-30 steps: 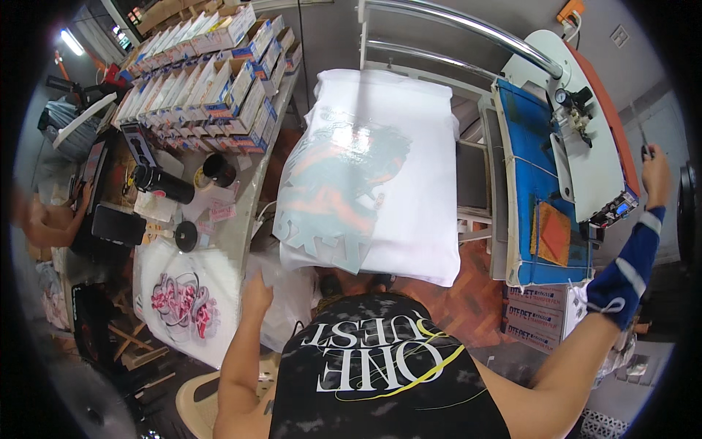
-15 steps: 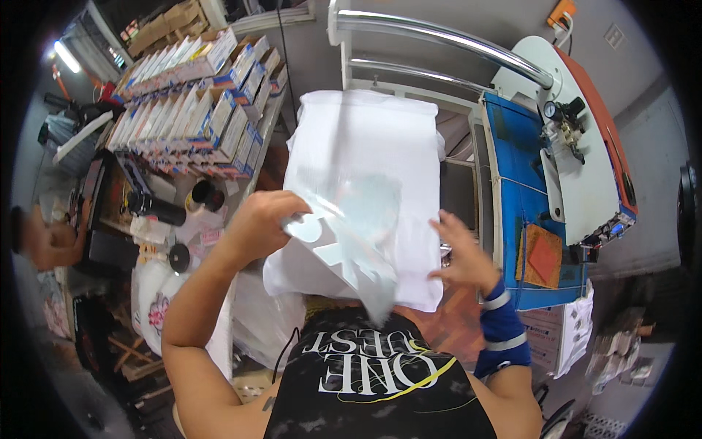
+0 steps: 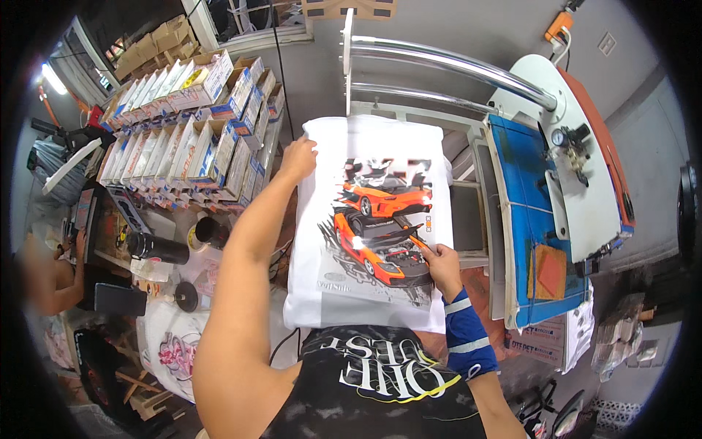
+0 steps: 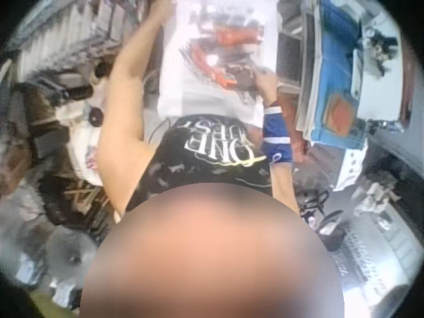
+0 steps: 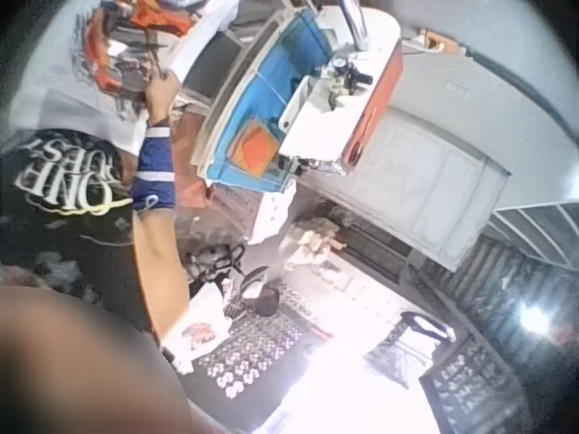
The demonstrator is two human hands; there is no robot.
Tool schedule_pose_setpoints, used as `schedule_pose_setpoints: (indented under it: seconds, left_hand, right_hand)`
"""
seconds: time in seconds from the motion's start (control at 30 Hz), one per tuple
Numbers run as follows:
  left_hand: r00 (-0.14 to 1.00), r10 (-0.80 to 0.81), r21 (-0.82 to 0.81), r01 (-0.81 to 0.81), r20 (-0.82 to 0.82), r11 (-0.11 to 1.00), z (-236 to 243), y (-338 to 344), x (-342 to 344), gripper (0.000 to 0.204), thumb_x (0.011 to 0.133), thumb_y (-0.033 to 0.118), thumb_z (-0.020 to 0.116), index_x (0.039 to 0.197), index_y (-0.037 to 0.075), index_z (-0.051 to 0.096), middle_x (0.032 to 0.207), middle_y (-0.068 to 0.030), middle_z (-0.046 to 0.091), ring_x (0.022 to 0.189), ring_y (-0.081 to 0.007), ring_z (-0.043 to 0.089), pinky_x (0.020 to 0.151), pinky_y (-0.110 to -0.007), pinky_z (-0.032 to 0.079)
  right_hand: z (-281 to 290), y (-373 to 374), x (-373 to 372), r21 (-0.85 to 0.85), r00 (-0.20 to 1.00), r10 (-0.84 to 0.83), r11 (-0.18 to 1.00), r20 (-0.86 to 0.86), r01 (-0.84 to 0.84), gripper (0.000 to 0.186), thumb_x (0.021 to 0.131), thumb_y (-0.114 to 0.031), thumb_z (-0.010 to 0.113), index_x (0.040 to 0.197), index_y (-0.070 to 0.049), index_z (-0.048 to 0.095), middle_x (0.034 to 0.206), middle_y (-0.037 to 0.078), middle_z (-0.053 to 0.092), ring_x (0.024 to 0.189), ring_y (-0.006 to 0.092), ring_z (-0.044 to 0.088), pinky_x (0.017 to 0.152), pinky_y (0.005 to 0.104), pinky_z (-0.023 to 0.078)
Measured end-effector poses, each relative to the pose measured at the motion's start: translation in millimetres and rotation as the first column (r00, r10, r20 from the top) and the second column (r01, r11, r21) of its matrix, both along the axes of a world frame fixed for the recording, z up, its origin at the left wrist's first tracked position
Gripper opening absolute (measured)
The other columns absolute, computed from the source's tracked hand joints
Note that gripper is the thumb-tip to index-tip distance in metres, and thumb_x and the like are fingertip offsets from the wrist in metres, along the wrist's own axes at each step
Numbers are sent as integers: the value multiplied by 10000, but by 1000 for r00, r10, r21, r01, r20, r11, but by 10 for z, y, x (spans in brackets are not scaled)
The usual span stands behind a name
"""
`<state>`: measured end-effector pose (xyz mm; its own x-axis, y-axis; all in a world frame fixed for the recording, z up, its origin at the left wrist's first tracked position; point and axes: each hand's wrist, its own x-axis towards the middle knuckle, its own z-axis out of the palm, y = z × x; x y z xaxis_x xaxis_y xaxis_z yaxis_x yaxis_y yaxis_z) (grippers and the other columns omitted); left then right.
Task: The person aligns a white t-shirt on a heat press, applies a small logo, and presses it. They then place a larger car graphic on another t-shirt, align it, and press it. The finished shirts are placed into plastic bags.
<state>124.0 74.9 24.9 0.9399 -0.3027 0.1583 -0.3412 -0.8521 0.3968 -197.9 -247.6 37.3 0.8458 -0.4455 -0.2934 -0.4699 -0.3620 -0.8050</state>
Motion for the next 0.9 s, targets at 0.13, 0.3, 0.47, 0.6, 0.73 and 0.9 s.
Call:
schedule_pose_setpoints:
  seconds: [0.13, 0.3, 0.47, 0.6, 0.73, 0.9]
  left_hand:
    - [975, -51, 17, 48, 216, 999, -442, 0, 404, 288, 917, 83, 558, 1175, 78, 685, 1217, -131, 657, 1269, -347, 554, 1130, -611, 365]
    - [974, -131, 268, 78, 186, 960, -345, -164, 834, 232, 908, 113, 559, 1083, 81, 707, 1157, -111, 680, 1141, -357, 598, 1015, -575, 427]
    - [940, -337, 91, 331, 57, 939, -258, -428, 876, 221, 920, 169, 565, 1074, 112, 714, 1144, -94, 689, 1115, -337, 619, 987, -571, 432]
    - [960, -269, 246, 244, 73, 938, -166, -625, 820, 251, 923, 195, 574, 1116, 125, 719, 1155, -96, 689, 1127, -333, 626, 968, -563, 442]
    - [878, -370, 127, 347, 303, 929, -111, -894, 673, 266, 869, 125, 626, 1111, 89, 730, 1107, -113, 687, 1083, -326, 646, 931, -460, 500]
    - [890, -361, 96, 348, 280, 933, -311, -1375, 485, 180, 857, 120, 624, 996, 112, 739, 1059, -106, 696, 1033, -338, 658, 882, -500, 513]
  right_hand:
    - [-1, 2, 158, -410, 1000, -6, 912, -26, -5, 426, 888, -318, 755, 1123, 29, 678, 1046, 176, 689, 852, 293, 652, 763, 416, 510]
    - [62, 249, -141, -710, 887, 460, 637, 37, -300, 654, 881, -405, 728, 1379, -16, 561, 1491, 246, 475, 1322, 430, 475, 1114, 580, 335]
    - [-81, 433, -255, -671, 872, 483, 622, -77, -403, 762, 877, -458, 711, 1462, -17, 500, 1601, 251, 328, 1513, 457, 235, 1211, 669, 99]
    - [-129, 404, 9, -706, 874, 486, 607, -33, -364, 738, 889, -443, 703, 1455, -12, 505, 1586, 255, 351, 1505, 463, 250, 1218, 652, 106]
    - [-86, 370, 124, -689, 866, 500, 636, 25, -347, 718, 881, -418, 719, 1434, -6, 522, 1560, 263, 375, 1474, 476, 293, 1214, 641, 149]
    - [-87, 336, -121, -684, 894, 430, 616, -123, -391, 718, 886, -428, 709, 1483, -82, 512, 1579, 249, 362, 1483, 466, 282, 1213, 637, 152]
